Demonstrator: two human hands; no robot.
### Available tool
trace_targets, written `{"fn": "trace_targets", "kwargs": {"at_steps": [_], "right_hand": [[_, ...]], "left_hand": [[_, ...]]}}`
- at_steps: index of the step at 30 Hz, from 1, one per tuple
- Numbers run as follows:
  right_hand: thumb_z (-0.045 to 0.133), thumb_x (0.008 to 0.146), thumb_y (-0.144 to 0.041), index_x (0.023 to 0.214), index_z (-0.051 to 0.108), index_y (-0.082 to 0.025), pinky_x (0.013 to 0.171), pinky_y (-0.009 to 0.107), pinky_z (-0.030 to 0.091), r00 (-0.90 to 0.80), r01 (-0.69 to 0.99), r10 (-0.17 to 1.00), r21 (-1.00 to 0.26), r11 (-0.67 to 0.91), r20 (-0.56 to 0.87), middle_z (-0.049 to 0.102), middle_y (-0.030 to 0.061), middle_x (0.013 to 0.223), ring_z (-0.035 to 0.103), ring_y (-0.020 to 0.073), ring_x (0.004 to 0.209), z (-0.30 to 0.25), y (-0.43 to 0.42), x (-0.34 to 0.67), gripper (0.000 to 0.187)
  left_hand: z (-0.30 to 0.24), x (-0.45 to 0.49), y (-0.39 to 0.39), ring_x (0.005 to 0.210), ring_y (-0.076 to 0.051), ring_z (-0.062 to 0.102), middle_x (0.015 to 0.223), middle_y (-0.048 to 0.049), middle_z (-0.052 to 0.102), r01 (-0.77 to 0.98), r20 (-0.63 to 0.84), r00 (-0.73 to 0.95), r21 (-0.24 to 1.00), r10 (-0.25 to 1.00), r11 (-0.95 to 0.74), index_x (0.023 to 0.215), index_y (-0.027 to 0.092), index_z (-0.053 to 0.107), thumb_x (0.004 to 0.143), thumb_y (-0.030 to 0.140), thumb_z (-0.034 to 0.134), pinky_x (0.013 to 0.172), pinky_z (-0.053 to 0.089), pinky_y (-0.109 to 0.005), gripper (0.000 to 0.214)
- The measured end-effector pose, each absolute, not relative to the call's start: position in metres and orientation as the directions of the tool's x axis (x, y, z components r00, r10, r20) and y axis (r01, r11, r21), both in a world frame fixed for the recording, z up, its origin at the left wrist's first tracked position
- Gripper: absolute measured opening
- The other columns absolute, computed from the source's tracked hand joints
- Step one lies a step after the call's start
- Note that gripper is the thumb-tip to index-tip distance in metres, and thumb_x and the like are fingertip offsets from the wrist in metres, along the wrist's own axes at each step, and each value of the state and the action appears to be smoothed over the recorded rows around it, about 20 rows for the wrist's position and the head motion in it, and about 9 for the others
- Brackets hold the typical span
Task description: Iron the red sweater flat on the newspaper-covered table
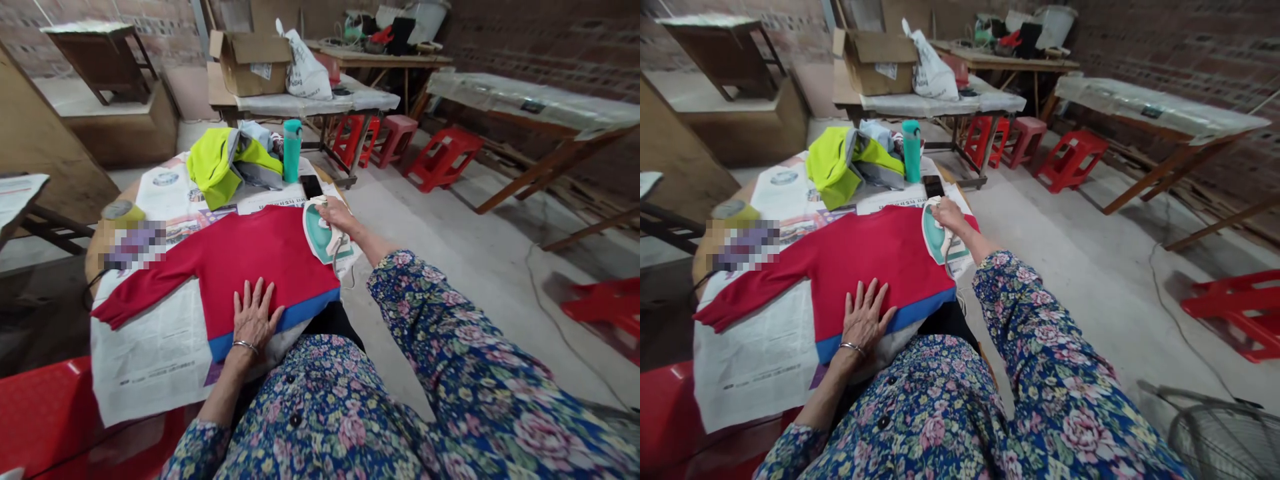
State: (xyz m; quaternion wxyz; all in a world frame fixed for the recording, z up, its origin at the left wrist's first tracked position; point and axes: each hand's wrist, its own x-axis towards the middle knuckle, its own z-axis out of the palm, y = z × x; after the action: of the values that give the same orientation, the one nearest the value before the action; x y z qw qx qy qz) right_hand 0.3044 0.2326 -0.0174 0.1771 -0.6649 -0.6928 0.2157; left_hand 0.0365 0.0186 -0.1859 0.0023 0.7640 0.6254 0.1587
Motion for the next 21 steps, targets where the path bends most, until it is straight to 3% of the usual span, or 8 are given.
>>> {"fn": "trace_targets", "kwargs": {"at_steps": [4,9,16,21], "right_hand": [[0.057,0.107,-0.032,0.112,0.072,-0.018,0.069,0.035,0.056,0.07,0.794,0.99,-0.594,-0.13,-0.123,0.067,0.0048,0.066,0.07,0.0266,0.068,-0.017,0.218,0.33,0.021],[0.055,0.11,-0.029,0.105,0.071,-0.016,0.067,0.031,0.053,0.118,0.78,0.984,-0.601,-0.176,-0.134,0.066,0.0036,0.068,0.065,0.0195,0.062,-0.011,0.193,0.358,0.021],[0.066,0.105,-0.034,0.106,0.071,-0.019,0.073,0.031,0.055,0.025,0.809,0.998,-0.585,-0.055,-0.059,0.071,0.0053,0.078,0.07,0.0239,0.078,-0.002,0.192,0.351,0.016],[0.061,0.107,-0.035,0.113,0.071,-0.019,0.076,0.034,0.055,-0.113,0.81,0.992,-0.584,0.056,-0.06,0.076,0.0087,0.088,0.072,0.025,0.078,-0.001,0.209,0.309,0.021]], "left_hand": [[-0.186,0.038,0.018,0.164,-0.047,0.046,0.173,-0.0165,0.056,0.943,0.258,0.163,0.242,0.952,-0.227,0.163,0.027,0.064,0.106,0.054,0.06,0.133,0.034,-0.075,0.063],[-0.184,0.039,0.019,0.164,-0.047,0.046,0.173,-0.0162,0.056,0.941,0.264,0.149,0.258,0.953,-0.219,0.162,0.026,0.065,0.107,0.054,0.059,0.133,0.033,-0.076,0.062],[-0.183,0.039,0.021,0.163,-0.048,0.047,0.172,-0.0171,0.057,0.941,0.27,0.142,0.262,0.952,-0.215,0.161,0.026,0.066,0.106,0.054,0.061,0.133,0.031,-0.077,0.061],[-0.185,0.038,0.02,0.163,-0.047,0.047,0.171,-0.0163,0.058,0.948,0.272,0.137,0.244,0.953,-0.206,0.16,0.027,0.067,0.105,0.053,0.062,0.134,0.033,-0.075,0.061]]}}
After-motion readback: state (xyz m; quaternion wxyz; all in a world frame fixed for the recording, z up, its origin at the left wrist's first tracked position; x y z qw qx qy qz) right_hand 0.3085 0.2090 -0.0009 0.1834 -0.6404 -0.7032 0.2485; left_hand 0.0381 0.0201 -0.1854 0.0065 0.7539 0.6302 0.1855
